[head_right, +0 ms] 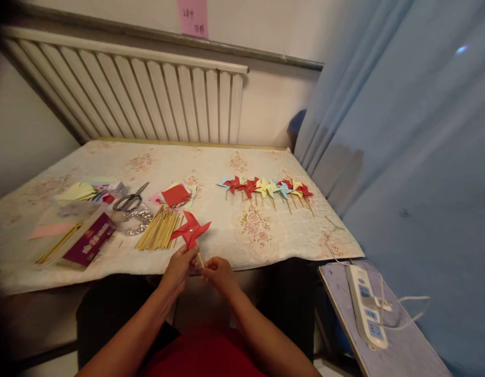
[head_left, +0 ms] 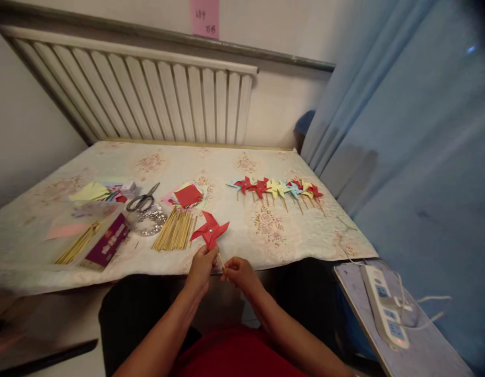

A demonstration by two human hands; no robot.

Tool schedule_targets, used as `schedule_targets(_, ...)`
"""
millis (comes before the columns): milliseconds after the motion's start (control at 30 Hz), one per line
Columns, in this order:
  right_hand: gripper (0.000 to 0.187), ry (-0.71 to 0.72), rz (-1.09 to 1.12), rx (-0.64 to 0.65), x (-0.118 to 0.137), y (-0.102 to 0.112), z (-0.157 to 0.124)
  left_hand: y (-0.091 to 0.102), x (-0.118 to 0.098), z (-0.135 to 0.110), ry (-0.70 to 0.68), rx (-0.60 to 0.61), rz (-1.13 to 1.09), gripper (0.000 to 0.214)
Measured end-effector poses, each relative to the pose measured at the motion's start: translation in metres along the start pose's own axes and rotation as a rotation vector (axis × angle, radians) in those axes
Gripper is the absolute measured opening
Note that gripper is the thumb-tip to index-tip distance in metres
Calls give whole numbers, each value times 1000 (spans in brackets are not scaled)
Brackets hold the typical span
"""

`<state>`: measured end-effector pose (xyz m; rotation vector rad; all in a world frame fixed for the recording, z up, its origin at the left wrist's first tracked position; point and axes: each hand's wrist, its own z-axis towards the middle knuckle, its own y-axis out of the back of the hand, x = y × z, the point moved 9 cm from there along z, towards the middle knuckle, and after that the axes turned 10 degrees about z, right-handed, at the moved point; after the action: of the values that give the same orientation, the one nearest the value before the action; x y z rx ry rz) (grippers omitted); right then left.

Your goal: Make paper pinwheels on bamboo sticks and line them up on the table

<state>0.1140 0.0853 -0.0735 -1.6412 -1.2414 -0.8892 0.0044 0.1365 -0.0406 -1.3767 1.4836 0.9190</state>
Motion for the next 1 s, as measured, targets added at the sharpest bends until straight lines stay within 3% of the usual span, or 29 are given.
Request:
schedule_targets(267,4,49,-41,-137,9,51,11,-26,4,20,-103,64,256,43)
schedule_targets(367,5,80,-24,-238,17,89,15,-23,7,39,-207,37,559,42)
schedule_targets(500,5,141,-79,-374,33,146,19,-21,3,62,-466,-71,1087,29)
schedule_targets(667,6,149,-300,-592,56,225,18,-34,0,67,-756,-149,1476,29)
schedule_targets(833,11,193,-432,-782,77,296,15,-35,3,67,-791,-162,1537,27)
schedule_targets(1000,18,206,-576,-952,92,347,11,-32,4,68,-787,-162,1548,25)
